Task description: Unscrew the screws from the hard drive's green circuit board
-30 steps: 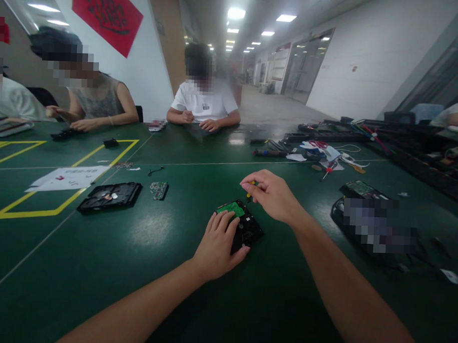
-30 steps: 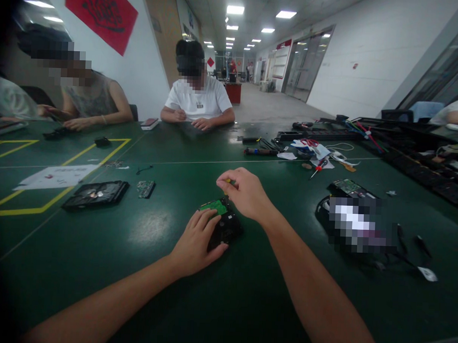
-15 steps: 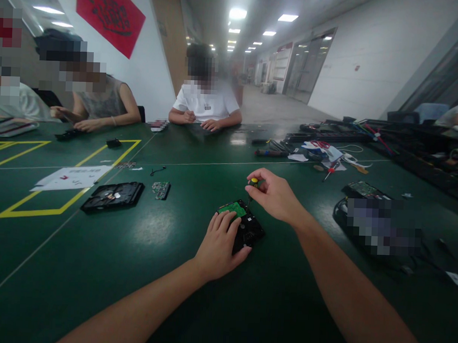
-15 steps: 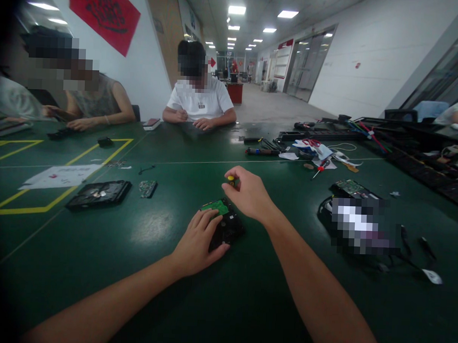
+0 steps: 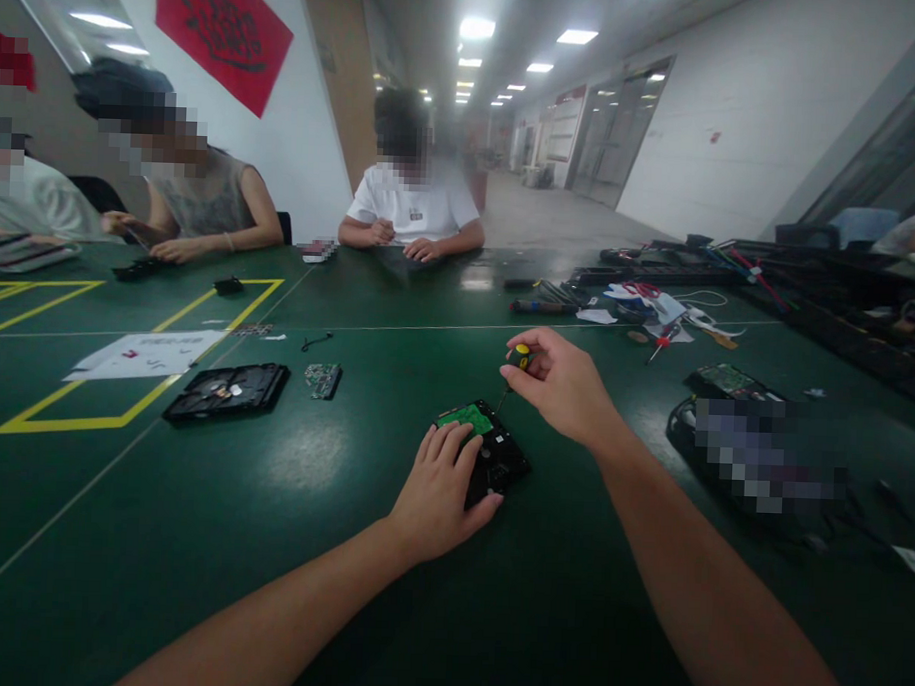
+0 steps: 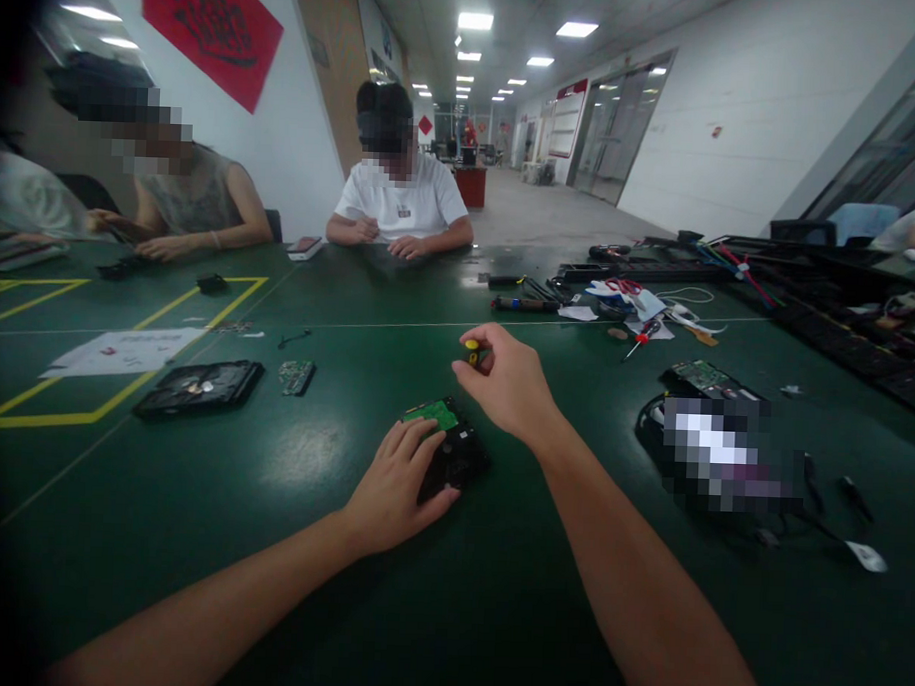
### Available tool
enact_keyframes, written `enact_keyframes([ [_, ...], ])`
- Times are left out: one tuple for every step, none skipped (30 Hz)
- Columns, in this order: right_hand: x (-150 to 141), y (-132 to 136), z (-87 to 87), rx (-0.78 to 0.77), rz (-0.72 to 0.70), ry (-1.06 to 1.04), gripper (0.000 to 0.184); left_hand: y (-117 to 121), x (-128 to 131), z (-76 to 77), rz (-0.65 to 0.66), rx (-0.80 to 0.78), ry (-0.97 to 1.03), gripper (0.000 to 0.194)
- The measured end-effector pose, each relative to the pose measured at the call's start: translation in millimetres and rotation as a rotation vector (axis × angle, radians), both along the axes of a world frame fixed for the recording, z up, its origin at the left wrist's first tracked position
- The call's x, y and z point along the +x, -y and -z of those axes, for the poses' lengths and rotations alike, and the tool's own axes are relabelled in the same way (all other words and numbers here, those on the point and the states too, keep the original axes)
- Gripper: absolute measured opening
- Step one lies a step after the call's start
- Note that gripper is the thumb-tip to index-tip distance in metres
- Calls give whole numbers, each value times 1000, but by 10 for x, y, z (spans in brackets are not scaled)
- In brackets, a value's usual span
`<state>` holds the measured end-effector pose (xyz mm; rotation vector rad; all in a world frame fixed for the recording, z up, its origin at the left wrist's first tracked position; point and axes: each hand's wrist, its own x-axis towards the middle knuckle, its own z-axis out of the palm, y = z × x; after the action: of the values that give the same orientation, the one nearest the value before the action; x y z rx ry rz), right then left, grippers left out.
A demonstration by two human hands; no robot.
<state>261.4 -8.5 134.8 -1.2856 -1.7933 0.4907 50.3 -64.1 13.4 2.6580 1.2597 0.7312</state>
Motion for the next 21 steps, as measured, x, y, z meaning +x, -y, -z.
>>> enact_keyframes([
  [30,-14,-13,17,15,-15,33,0,0,-2,2,0,7,69],
  [66,-32,-26,33,34,-19,33,0,-1,-2,3,0,12,69],
  [107,-54,-34,53,59,-11,33,0,0,-2,4,0,14,69],
  [153,-83,-35,70,84,0,32,0,1,-1,3,0,10,70],
  [200,-117,-25,83,114,5,31,1,2,1,1,-1,4,70],
  [246,-157,-3,82,149,16,29,2,3,2,-2,-2,-3,71],
  [289,-202,35,56,184,32,28,3,4,2,-4,-4,-8,71],
  [327,-251,86,4,201,56,29,4,5,2,-5,-5,-10,71],
  [359,-304,150,-69,197,70,31,5,5,0,-6,-6,-8,71],
  [384,-357,223,-148,191,95,33,6,6,-3,-7,-7,-4,71],
  [403,-410,302,-202,204,160,34,7,6,-7,-7,-8,1,70],
  [417,-460,384,-222,241,266,34,9,5,-12,-8,-9,5,69],
  [427,-505,465,-226,264,314,32,10,5,-17,-10,-10,11,69],
  [433,-544,544,-229,278,345,30,11,5,-22,-12,-11,15,69],
  [436,-575,618,-230,290,378,28,12,4,-26,-12,-13,19,69],
  [437,-598,689,-234,295,413,27,13,4,-29,-12,-14,24,69],
  [434,-611,754,-237,293,449,27,14,4,-32,-12,-15,26,69],
  [429,-617,813,-241,294,486,27,15,3,-34,-14,-15,28,70],
  [419,-616,867,-243,296,520,29,16,3,-35,-15,-16,27,70],
  [405,-611,915,-243,301,550,30,18,2,-37,-17,-17,28,70],
  [389,-602,954,-243,306,578,32,19,2,-38,-20,-17,29,70],
])
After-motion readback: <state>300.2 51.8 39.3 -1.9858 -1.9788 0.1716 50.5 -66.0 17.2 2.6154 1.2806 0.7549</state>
